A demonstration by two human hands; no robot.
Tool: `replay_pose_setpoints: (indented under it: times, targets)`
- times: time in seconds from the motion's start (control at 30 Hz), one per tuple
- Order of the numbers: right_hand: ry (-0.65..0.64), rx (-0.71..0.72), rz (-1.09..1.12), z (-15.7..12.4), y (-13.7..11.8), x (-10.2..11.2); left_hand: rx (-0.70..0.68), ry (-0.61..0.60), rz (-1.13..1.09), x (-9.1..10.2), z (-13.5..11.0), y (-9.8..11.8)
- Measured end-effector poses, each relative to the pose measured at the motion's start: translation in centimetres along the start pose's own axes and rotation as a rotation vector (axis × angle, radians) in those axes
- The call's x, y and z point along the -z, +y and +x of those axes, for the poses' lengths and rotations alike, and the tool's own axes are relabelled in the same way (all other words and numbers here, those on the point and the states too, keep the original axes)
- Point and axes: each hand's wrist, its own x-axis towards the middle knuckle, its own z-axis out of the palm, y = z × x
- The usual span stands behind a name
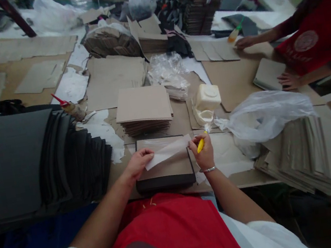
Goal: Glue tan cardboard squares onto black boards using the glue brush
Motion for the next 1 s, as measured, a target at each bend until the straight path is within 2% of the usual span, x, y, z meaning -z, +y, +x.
replay_pose_setpoints:
  times: [0.1,0.2,0.27,0.4,0.57,0.67,0.87,1.0]
  targets:
    - [-0.013,0.063,-0.220,0.0,0.7,-1.8,-0.207,0.243,0.234,1.8,2.0,0.0]
    - [-0.062,0.134,-0.385,0.2,1.5,-2.7,-0.314,0.374,0.504,3.1,3.9,-0.2]
    - [-0.092,0.165,-0.456,0.3,2.0,-3.0,-0.285,0.362,0.529,3.8,4.8,-0.4]
    - [-0.123,0.162,-0.522,0.5,2.6,-3.3,-0.226,0.263,0.485,4.2,5.6,-0.3]
    - [-0.127,0.153,-0.548,0.6,3.0,-3.6,-0.303,0.370,0.726,3.5,5.3,0.2]
    - [-0.135,0.165,-0.562,0.7,3.2,-3.6,-0.312,0.402,0.793,3.3,5.3,0.1]
    - [-0.154,0.225,-0.591,0.6,3.9,-3.8,-0.309,0.395,0.866,3.4,6.0,-0.1]
    - [-0.186,0.221,-0.623,0.7,3.9,-3.7,-0.300,0.367,1.058,3.5,5.8,0.8]
